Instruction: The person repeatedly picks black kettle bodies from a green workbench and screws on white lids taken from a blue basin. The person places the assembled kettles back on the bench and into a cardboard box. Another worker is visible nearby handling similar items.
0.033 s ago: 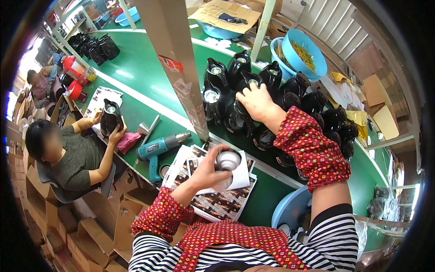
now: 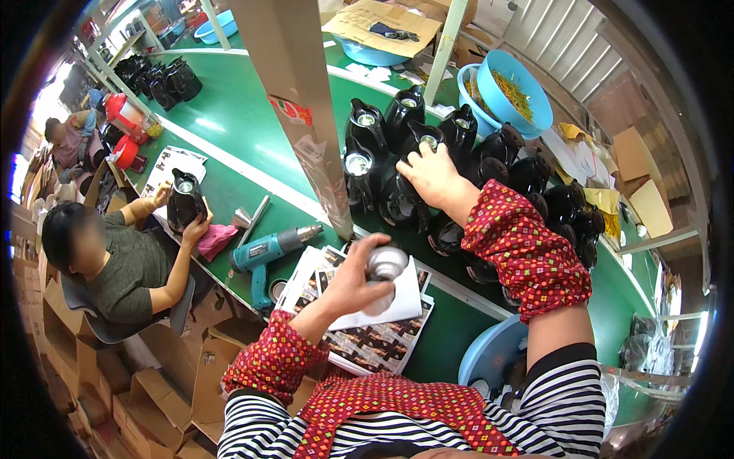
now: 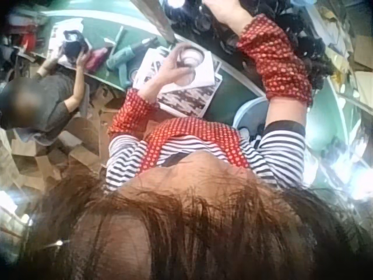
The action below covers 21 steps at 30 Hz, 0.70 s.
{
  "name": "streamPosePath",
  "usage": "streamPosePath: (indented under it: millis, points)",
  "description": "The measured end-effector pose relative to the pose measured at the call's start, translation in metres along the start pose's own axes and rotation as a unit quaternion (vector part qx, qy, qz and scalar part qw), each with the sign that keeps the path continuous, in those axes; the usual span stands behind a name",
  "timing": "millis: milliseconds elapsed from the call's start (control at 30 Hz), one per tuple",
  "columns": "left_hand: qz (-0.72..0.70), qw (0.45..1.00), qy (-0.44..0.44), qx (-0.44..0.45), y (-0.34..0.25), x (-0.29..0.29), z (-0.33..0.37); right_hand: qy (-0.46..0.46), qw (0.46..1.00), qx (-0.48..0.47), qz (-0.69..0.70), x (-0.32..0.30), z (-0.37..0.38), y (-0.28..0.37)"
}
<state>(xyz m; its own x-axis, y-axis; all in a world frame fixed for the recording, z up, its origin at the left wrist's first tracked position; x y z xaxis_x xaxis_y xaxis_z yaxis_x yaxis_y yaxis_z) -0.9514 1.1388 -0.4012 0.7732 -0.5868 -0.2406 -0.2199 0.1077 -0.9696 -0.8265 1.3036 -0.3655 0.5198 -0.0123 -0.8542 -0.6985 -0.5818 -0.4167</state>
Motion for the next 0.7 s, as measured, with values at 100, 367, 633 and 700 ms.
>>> streamPosePath:
  millis: [100, 367, 633, 700]
  points:
    - [0.203, 0.976, -0.078, 0.023, -0.051, -0.03, 0.037, 0.04, 0.997, -0.02, 0.068, 0.004, 0.008, 0.0]
    - [0.468, 0.858, -0.177, -0.117, -0.059, -0.089, 0.143, -0.073, 0.931, 0.137, 0.331, 0.003, 0.019, -0.123]
    - [0.542, 0.791, -0.071, -0.275, -0.012, -0.082, 0.156, -0.115, 0.937, 0.1, 0.313, 0.041, 0.077, -0.112]
    - [0.528, 0.8, -0.065, -0.278, -0.022, -0.078, 0.151, -0.105, 0.945, 0.079, 0.301, 0.051, 0.087, -0.101]
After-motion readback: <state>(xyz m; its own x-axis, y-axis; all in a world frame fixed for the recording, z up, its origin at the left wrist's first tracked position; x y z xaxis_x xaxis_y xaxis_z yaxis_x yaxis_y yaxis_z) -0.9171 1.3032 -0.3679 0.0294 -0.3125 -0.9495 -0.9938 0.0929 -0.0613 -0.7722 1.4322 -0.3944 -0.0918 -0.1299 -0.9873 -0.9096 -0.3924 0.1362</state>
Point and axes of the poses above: each hand's wrist, its own z-axis towards the middle knuckle, its own x-axis out of the palm, y = z × x, the point moved 10 cm from there along z, towards the middle knuckle, and after that the axes turned 15 degrees about y, right-handed, at the moved point
